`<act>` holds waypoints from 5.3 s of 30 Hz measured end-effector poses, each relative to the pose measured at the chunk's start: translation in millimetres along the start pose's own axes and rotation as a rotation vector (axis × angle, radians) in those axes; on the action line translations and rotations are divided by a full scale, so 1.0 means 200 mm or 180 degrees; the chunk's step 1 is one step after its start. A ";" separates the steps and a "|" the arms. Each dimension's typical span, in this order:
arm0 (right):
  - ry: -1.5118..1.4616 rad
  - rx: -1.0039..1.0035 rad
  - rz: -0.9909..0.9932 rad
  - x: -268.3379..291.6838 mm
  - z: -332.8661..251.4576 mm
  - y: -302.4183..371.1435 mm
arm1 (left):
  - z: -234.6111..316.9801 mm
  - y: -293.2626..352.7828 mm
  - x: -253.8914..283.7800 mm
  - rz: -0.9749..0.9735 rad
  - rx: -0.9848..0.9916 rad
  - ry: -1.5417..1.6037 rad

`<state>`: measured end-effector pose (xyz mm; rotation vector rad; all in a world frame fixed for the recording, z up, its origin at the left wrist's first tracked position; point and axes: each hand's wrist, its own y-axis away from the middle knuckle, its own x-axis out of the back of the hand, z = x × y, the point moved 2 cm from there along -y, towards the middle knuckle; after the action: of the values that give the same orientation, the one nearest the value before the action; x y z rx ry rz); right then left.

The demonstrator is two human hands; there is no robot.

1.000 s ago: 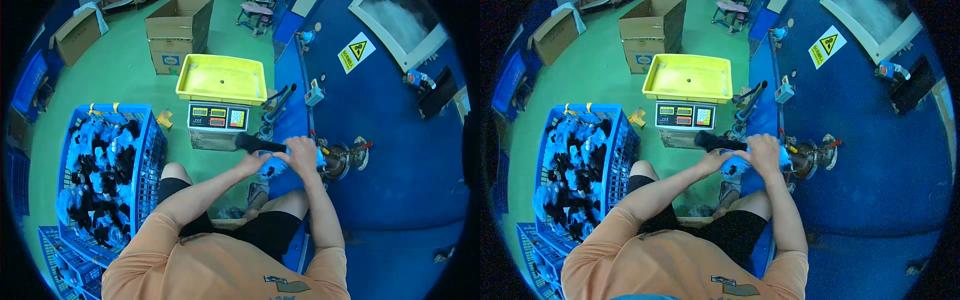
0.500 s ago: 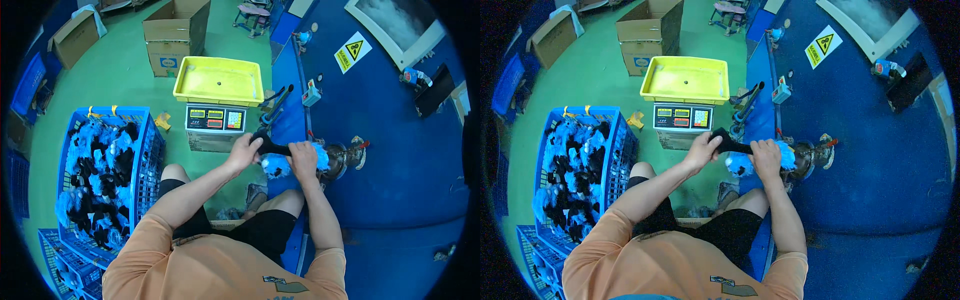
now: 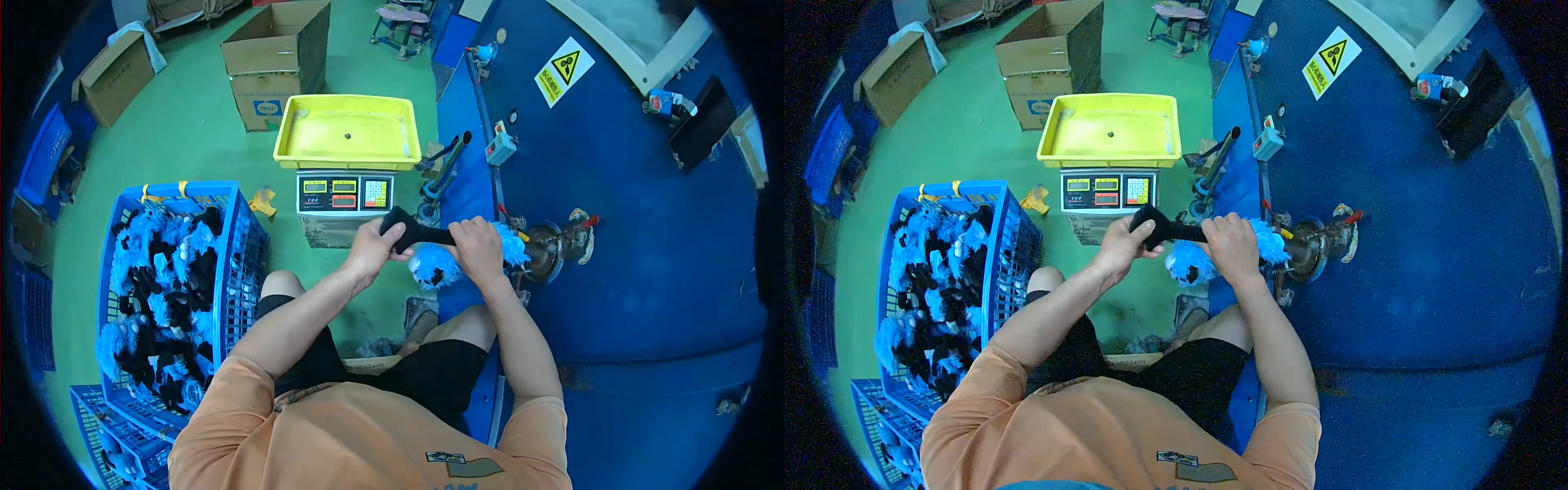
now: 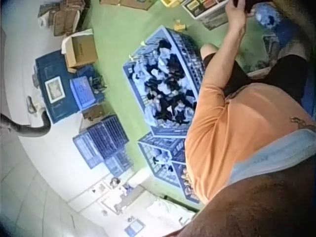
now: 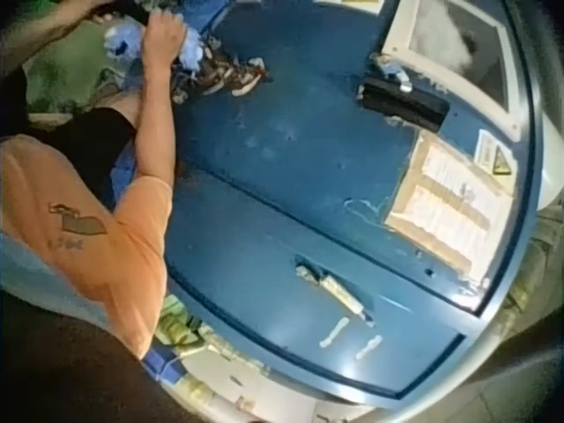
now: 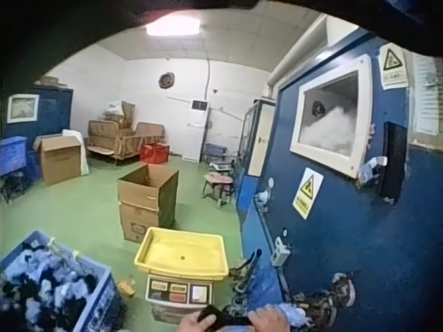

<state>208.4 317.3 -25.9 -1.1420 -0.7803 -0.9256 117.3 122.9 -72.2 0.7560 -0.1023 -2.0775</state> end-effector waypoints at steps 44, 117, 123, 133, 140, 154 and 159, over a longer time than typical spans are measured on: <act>-0.0624 -0.0145 0.0986 0.16 -0.15 -0.02 | 0.01 -0.02 -0.06 0.0116 -0.1653 -0.1463; -0.0739 -0.0772 -0.0932 -0.04 -0.13 -0.17 | -0.02 -0.02 0.06 0.0510 -0.2476 -0.1605; -0.0939 -0.0337 -0.0106 -0.06 -0.12 -0.15 | 0.11 0.12 0.06 0.0543 -0.2073 -0.2969; -0.0250 -0.1260 0.0456 -0.10 0.16 -0.01 | -0.30 -0.08 -0.16 0.0237 -0.1660 -0.0776; -0.0489 -0.1169 0.0499 -0.10 0.06 -0.07 | -0.25 -0.12 -0.10 0.0520 -0.1754 -0.0890; -0.0584 -0.0951 0.0643 -0.05 -0.17 -0.21 | -0.08 0.00 0.10 0.0940 -0.1746 -0.1157; -0.0772 -0.0663 0.0551 -0.05 -0.27 -0.29 | -0.22 0.16 0.19 0.0852 -0.1480 -0.0594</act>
<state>154.0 258.2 -25.1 -1.5004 -0.7776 -0.7435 149.0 82.9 -116.1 0.2491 0.1647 -1.8128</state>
